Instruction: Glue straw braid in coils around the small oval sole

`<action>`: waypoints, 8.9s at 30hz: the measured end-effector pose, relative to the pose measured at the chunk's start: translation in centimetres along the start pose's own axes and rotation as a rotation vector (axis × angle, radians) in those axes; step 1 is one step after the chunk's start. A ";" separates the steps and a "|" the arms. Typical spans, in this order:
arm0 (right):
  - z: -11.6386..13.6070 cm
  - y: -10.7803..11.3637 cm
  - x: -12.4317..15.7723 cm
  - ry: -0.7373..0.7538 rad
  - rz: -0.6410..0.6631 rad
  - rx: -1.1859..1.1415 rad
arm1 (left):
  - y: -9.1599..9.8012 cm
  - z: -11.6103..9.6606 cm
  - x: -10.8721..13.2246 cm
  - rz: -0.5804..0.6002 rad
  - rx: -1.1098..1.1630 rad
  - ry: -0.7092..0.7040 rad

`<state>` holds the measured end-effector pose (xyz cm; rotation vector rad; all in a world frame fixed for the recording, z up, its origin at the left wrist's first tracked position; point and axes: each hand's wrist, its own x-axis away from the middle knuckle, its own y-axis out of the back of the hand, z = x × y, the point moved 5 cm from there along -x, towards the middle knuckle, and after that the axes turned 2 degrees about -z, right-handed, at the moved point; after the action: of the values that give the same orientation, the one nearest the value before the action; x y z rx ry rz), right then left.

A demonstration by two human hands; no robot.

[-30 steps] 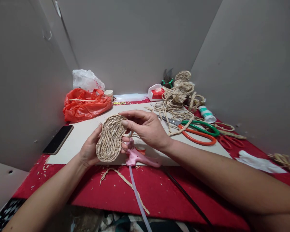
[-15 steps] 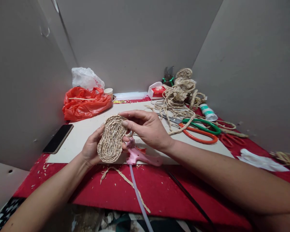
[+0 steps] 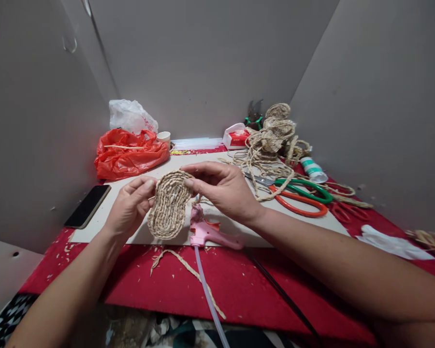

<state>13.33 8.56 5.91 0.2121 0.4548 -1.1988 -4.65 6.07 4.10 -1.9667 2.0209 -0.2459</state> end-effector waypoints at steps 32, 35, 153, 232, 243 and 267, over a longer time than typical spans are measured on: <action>-2.1 -1.1 0.3 -0.174 0.210 0.042 | 0.7 -0.1 0.5 -0.180 -0.217 -0.278; -2.0 -1.3 0.4 -0.151 0.237 0.046 | 0.6 -0.4 0.7 -0.201 -0.269 -0.291; -3.9 -1.2 0.1 -0.328 0.350 0.041 | -0.9 3.7 0.7 -0.027 -0.183 0.009; -5.7 2.0 -1.6 -0.586 0.277 0.020 | 2.1 3.1 -1.0 -0.157 -0.383 0.131; -7.2 2.3 -1.8 -0.544 0.288 0.263 | 1.7 5.0 -1.1 -0.119 -0.246 0.316; 8.1 7.6 -9.7 0.166 -0.154 0.515 | 1.5 6.1 -1.1 0.031 -0.286 0.288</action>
<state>19.48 16.33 16.81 0.7335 0.3020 -1.4418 -3.95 7.75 -2.01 -2.1712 2.3804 -0.2586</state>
